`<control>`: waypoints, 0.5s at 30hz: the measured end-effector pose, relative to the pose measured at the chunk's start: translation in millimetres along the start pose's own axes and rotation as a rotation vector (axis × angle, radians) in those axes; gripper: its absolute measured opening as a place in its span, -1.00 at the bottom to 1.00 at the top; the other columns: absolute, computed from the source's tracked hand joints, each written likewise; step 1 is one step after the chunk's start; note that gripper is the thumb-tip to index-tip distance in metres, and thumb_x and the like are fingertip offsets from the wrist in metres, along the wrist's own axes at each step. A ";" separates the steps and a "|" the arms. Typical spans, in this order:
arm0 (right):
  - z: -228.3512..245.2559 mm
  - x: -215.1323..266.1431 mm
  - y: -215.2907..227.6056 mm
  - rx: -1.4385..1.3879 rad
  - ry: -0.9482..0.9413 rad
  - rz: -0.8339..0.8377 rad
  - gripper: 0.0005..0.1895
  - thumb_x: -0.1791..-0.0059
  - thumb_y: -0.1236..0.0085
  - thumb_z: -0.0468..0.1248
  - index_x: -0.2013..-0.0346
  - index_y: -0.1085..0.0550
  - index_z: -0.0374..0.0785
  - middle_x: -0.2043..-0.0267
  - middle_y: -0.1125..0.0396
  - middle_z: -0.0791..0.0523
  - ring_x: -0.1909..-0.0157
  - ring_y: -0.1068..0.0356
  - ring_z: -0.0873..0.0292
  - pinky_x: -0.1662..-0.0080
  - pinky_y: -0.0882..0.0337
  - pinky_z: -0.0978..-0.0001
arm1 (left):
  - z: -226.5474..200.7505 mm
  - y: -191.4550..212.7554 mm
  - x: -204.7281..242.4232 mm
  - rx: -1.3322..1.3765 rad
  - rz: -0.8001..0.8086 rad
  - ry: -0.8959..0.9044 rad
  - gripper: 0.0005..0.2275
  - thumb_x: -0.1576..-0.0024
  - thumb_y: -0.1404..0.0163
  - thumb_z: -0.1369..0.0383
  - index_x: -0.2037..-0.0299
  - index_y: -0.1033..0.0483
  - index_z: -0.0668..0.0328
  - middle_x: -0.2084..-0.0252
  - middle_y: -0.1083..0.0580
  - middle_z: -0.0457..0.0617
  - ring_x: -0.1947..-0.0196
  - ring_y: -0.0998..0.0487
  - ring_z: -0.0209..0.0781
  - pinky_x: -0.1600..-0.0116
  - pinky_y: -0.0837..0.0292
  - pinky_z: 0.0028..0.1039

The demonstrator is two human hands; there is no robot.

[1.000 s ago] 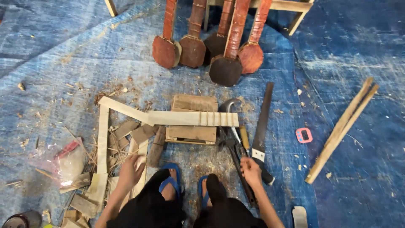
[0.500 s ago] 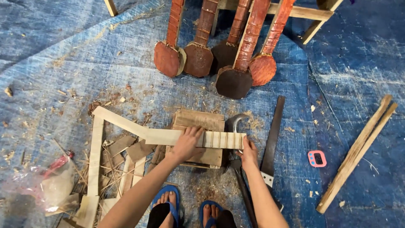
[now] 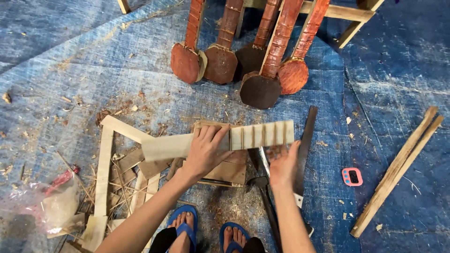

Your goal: Carving notches into a wooden fretboard using a curved hand tool.

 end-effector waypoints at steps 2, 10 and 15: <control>-3.6 49.1 -34.2 0.084 -0.022 0.011 -0.53 -0.09 0.02 0.17 -0.04 -0.24 -0.09 0.12 -0.26 0.15 0.11 -0.32 0.15 0.05 -0.38 0.24 | -10.4 14.3 -7.9 0.007 -0.022 0.012 -0.30 0.23 -0.40 0.17 -0.18 -0.47 0.16 0.12 -0.41 0.00 0.14 -0.40 -0.07 0.07 -0.25 -0.34; -39.3 106.7 -97.9 0.169 -0.164 0.376 -0.79 0.00 -0.28 -0.25 0.37 -0.40 -0.22 0.36 -0.43 -0.04 0.14 -0.46 -0.01 -0.09 -0.33 0.02 | -13.6 24.0 -10.4 0.091 0.053 0.103 -0.31 0.23 -0.36 0.31 -0.19 -0.47 0.31 0.10 -0.40 0.06 0.12 -0.34 -0.04 0.08 -0.17 -0.32; -21.3 112.4 -97.9 0.405 0.032 0.232 -0.77 0.00 -0.24 -0.35 0.08 -0.52 -0.37 0.22 -0.46 0.01 0.21 -0.37 0.20 -0.03 -0.45 0.10 | -19.3 28.9 -14.1 0.215 0.194 0.050 -0.26 0.20 -0.25 0.41 -0.31 -0.35 0.30 0.04 -0.39 0.10 0.08 -0.36 0.04 0.07 -0.20 -0.30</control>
Point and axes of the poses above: each hand's wrist, its own x-axis away from the middle knuckle, its own y-axis out of the back of the hand, z = x × y, the point moved 9 cm from there along -x, towards the middle knuckle
